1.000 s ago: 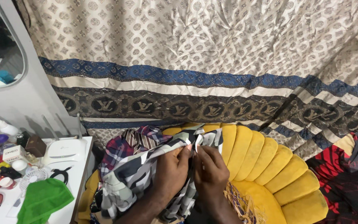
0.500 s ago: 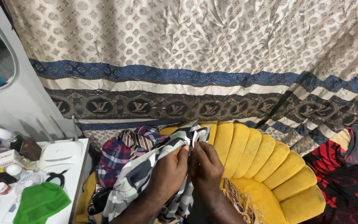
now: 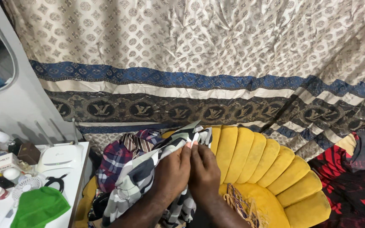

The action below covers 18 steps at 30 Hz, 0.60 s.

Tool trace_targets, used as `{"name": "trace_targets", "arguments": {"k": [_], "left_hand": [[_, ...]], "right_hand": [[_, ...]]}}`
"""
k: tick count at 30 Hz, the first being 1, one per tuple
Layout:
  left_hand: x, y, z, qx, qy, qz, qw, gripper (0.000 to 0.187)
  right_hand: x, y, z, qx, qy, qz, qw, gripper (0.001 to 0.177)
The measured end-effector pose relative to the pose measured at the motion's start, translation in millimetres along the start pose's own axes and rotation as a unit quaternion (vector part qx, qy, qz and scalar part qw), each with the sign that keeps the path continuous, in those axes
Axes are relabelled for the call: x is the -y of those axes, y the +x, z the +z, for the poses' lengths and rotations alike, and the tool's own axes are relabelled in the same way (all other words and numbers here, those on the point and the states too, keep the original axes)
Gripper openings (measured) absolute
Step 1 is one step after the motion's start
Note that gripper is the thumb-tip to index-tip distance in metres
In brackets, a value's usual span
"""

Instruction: The person picks up shirts from a pile on a yellow chair, places each on a hanger, and hangs them on a wall-mounted rod. They handle a blue button-up shirt, a white t-shirt, and a patterned button-up shirt, adjusting collars and sleeves before hanging each item.

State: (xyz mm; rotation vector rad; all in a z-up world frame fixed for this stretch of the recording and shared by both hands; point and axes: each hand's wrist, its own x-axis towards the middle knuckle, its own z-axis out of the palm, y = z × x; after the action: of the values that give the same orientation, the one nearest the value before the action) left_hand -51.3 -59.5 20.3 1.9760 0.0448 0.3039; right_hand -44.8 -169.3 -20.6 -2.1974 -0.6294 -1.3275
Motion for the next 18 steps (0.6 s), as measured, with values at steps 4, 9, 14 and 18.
{"name": "trace_targets", "arguments": {"k": [4, 9, 14, 18], "left_hand": [[11.1, 1.5, -3.4, 0.013, -0.063, 0.007, 0.998, 0.031], [42.8, 20.4, 0.8, 0.011, -0.254, 0.060, 0.965, 0.014], [79.3, 22.8, -7.5, 0.101, -0.242, 0.119, 0.958, 0.013], [100.9, 27.0, -11.7, 0.142, -0.224, 0.227, 0.937, 0.014]], "right_hand": [[1.8, -3.9, 5.5, 0.037, -0.013, 0.001, 0.999, 0.036], [-19.1, 2.7, -18.3, 0.082, 0.180, 0.120, 0.973, 0.035], [-74.8, 58.4, -28.4, 0.111, 0.167, 0.134, 0.970, 0.026], [-102.4, 83.7, -23.2, 0.455, 0.219, 0.322, 0.801, 0.035]]}}
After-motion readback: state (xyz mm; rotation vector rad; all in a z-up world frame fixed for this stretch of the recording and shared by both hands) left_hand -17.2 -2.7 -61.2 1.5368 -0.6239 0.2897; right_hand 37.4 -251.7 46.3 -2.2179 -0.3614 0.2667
